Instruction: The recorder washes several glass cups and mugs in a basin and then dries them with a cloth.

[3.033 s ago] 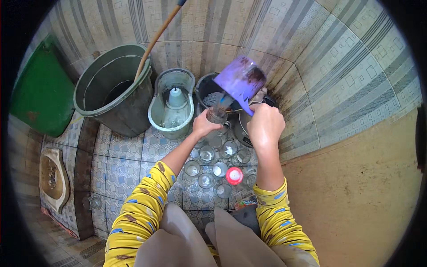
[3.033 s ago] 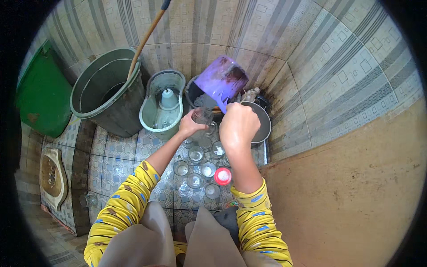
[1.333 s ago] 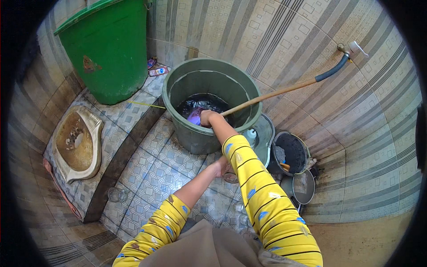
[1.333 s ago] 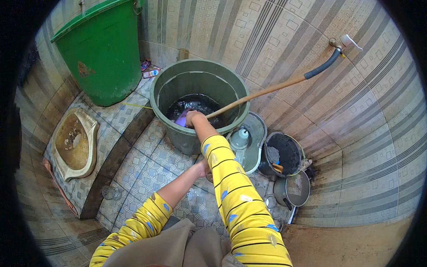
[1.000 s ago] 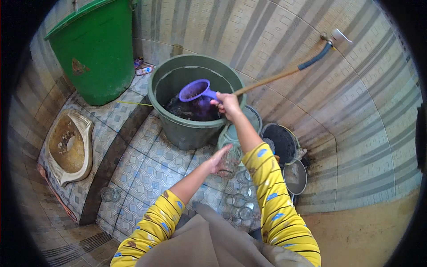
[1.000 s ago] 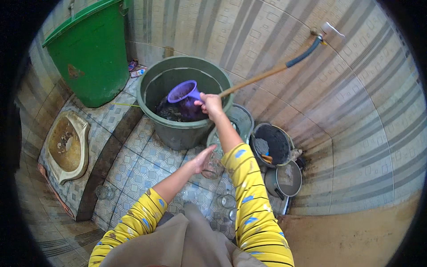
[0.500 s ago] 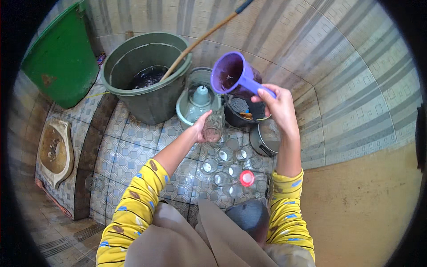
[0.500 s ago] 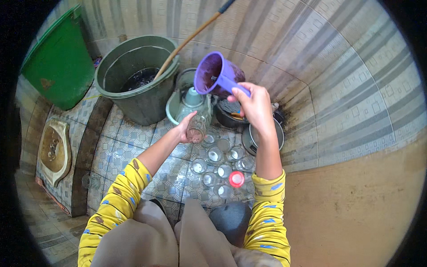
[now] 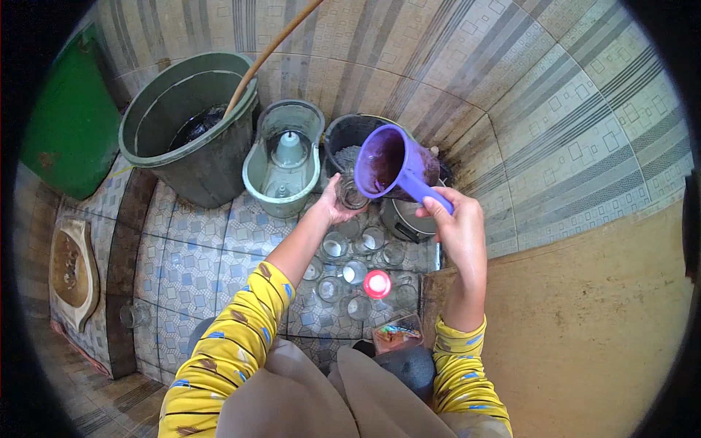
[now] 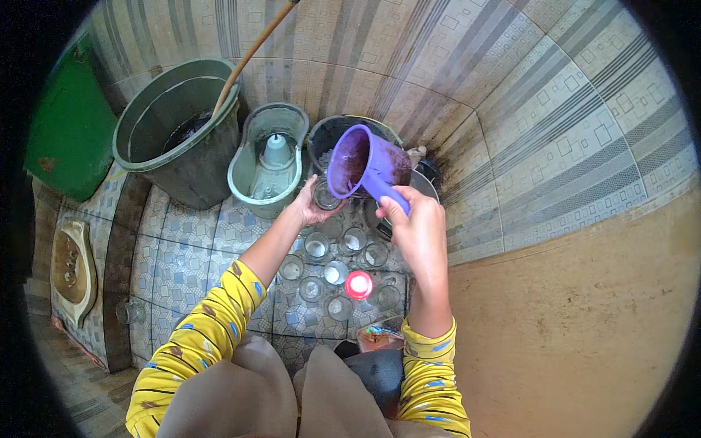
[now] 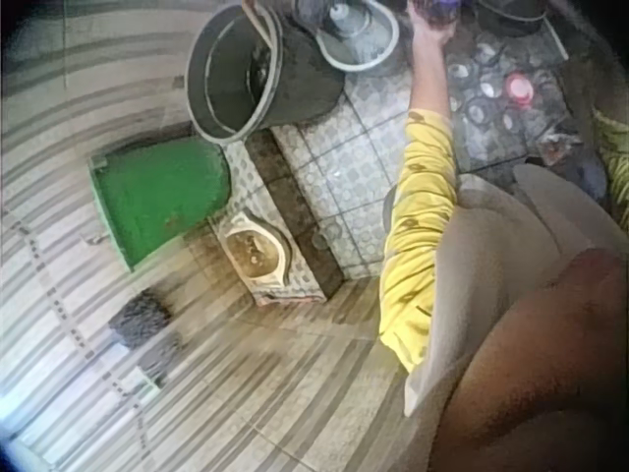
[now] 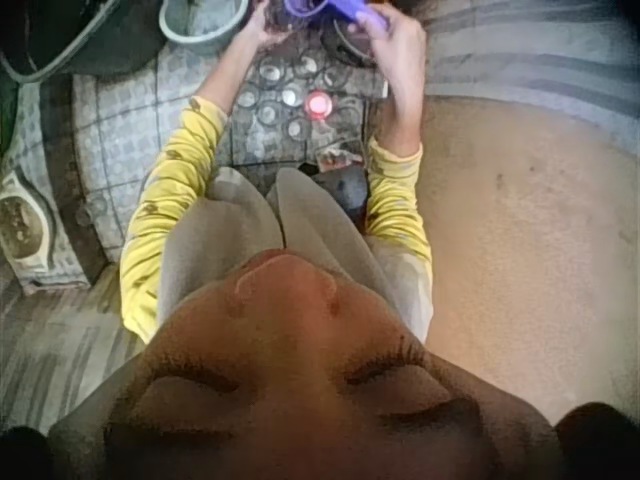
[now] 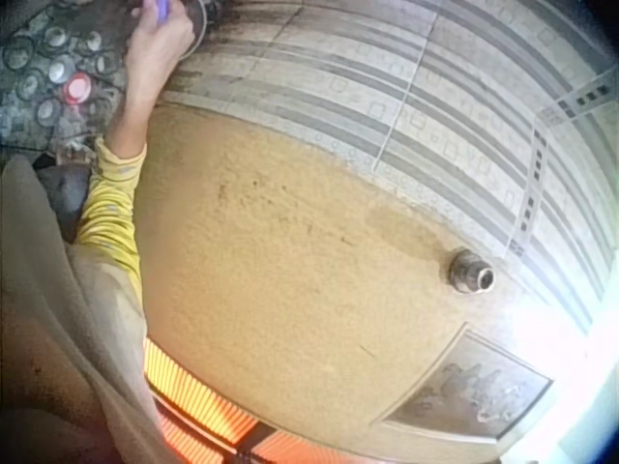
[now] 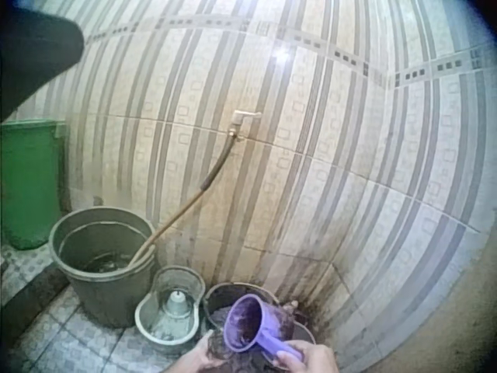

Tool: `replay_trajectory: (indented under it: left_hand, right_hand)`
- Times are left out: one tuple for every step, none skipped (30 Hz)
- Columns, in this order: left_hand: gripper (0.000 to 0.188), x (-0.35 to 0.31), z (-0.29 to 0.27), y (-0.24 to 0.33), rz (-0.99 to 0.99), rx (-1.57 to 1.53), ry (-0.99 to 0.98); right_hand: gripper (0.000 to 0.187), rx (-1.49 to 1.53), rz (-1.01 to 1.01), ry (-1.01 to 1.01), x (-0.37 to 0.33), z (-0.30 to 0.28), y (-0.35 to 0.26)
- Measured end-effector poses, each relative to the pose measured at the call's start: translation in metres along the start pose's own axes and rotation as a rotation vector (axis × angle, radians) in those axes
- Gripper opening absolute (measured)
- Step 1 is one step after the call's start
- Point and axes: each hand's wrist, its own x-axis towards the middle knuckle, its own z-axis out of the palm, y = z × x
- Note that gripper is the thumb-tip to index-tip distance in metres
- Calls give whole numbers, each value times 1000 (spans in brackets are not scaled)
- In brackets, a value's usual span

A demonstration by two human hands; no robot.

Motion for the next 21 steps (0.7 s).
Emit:
replay_trajectory:
  left_hand:
    - [66, 7, -3, 0, -8, -33, -29]
    - [69, 12, -6, 0, -12, -6, -27]
    - [69, 13, -4, -2, -18, -3, -28]
    - [71, 14, -2, -4, 5, 15, -22]
    - [72, 14, 0, -6, 29, 33, -16]
    - [69, -2, 13, -12, 29, 59, 7]
    - [69, 5, 5, -13, 29, 62, 6]
    - [62, 15, -7, -12, 109, 306, 44]
    - [54, 11, -5, -15, 187, 551, 84]
    - [53, 9, -3, -24, 390, 593, 100]
    - [53, 6, -2, -29, 388, 597, 101]
    - [59, -4, 4, -34, 652, 938, 148]
    - [67, -9, 7, -36, 917, 1279, 191]
    - [80, -2, 3, -36, 954, 1285, 201]
    - [80, 0, 1, -35, 954, 1288, 203]
    - [80, 2, -1, -33, 991, 1374, 230]
    - [80, 3, -4, -32, 1027, 1458, 257]
    - [80, 3, -4, -31, 1026, 1460, 255]
    - [79, 2, -5, -30, 1050, 1518, 288]
    - [79, 2, -6, -29, 1075, 1575, 321]
    - [79, -2, 0, -30, 1073, 1576, 315]
  right_hand:
    - [19, -4, 1, 7, -1, 0, 4]
    - [19, -36, -58, 17, -2, 1, 11]
    - [19, -68, -114, 26, -2, 2, 16]
    - [18, -79, -95, 25, -3, 1, 15]
    - [18, -79, -91, 30, -3, 1, 17]
    - [17, -94, -105, 35, -3, 1, 18]
    - [16, -109, -118, 39, -4, 0, 19]
    - [16, -108, -119, 41, -6, -1, 19]
    - [16, -120, -138, 56, -6, -1, 22]
    - [15, -132, -157, 70, -7, -2, 24]
    - [15, -129, -154, 73, -7, -2, 25]
    - [15, -194, -159, 96, -9, -3, 24]
    - [15, -259, -163, 119, -10, -4, 23]
    - [15, -257, -159, 122, -11, -4, 23]
    - [16, -309, -188, 154, -11, -4, 21]
    - [17, -361, -217, 186, -12, -3, 20]
    - [17, -359, -216, 185, -14, -2, 18]
    - [17, -407, -209, 194, -15, -3, 18]
    - [18, -455, -202, 203, -16, -3, 17]
    - [18, -455, -201, 204, -16, -2, 17]
    - [18, -456, -188, 224, -17, -3, 18]
